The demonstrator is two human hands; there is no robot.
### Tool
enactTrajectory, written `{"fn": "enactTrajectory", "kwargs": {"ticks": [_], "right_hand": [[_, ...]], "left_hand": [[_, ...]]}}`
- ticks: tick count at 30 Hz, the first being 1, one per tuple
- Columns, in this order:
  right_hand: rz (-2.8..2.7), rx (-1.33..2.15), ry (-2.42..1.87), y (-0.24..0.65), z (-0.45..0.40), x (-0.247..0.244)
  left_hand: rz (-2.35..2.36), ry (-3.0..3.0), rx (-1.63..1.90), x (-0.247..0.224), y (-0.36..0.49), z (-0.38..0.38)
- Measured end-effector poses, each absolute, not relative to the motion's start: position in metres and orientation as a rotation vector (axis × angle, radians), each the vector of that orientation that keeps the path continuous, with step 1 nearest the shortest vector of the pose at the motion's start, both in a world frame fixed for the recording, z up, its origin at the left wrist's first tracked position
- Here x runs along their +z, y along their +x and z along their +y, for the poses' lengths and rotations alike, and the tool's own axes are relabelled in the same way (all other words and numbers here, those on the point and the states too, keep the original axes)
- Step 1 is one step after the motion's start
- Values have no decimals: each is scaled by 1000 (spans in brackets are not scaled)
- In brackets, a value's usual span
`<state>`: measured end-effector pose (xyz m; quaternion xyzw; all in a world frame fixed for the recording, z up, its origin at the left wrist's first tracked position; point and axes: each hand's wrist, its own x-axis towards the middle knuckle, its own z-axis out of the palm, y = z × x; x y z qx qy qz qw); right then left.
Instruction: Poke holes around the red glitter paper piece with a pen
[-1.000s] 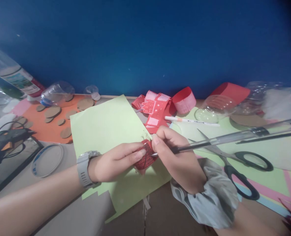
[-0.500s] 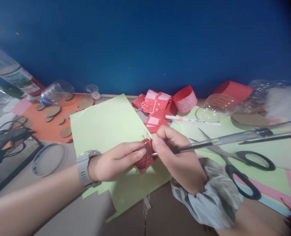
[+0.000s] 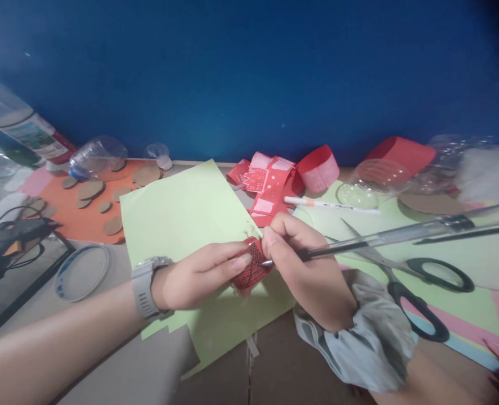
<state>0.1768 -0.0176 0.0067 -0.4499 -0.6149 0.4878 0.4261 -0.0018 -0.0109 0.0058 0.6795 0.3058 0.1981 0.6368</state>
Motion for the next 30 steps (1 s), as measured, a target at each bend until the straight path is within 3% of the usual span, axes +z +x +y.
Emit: {"fn": "enactTrajectory", "kwargs": {"ticks": [30], "right_hand": [[-1514,1282,-1122,178,-17,7]], "left_hand": [[678,1448,497,0,-5,-13]]}}
